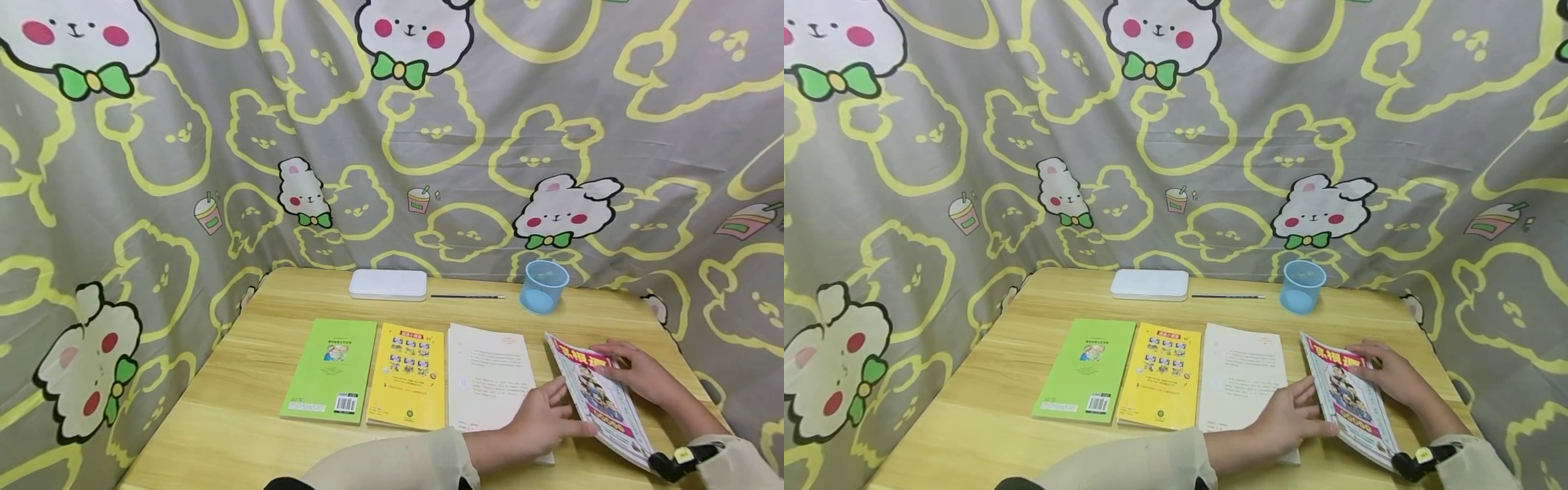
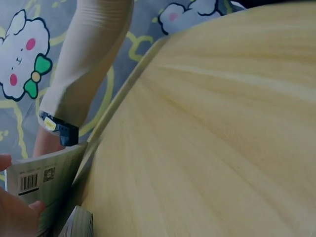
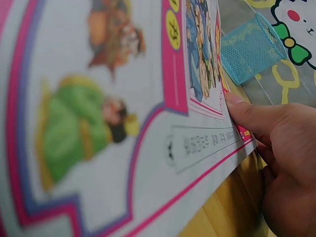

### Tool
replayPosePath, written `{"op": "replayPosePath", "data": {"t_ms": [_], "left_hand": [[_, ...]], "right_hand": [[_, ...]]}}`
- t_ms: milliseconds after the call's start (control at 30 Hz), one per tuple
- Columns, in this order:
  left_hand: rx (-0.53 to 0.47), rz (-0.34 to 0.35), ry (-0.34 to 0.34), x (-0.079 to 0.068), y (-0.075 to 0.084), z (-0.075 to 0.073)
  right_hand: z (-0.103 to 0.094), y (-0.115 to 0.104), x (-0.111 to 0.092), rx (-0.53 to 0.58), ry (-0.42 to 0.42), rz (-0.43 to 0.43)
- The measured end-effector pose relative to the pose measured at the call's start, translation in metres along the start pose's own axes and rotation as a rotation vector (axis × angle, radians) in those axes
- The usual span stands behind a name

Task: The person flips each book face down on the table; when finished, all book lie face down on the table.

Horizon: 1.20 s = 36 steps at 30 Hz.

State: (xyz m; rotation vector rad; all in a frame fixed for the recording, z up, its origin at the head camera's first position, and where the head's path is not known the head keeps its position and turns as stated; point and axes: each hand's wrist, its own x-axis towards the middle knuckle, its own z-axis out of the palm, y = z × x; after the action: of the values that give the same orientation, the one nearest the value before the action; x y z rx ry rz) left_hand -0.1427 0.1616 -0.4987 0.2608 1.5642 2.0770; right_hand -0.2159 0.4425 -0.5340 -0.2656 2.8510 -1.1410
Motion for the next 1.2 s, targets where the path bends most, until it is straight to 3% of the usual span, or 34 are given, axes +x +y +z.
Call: {"op": "replayPosePath", "data": {"t_ms": [300,700,933,1200], "left_hand": [[-0.076,-0.006,0.051,-0.001,-0.006,0.002],[-0.071,-0.009,-0.009,-0.003,-0.006,-0.001],[-0.002,0.048,-0.031,-0.005,-0.005,-0.001],[0.045,0.126,-0.078,-0.008,0.000,0.000]], "right_hand": [[0.000,0.000,0.000,0.013,-0.020,0.018],[-0.001,-0.009,0.004,0.045,-0.050,-0.045],[-0.003,-0.024,0.010,-0.090,-0.051,-0.071],[-0.005,-0.052,0.017,-0.073,-0.035,-0.088]]}}
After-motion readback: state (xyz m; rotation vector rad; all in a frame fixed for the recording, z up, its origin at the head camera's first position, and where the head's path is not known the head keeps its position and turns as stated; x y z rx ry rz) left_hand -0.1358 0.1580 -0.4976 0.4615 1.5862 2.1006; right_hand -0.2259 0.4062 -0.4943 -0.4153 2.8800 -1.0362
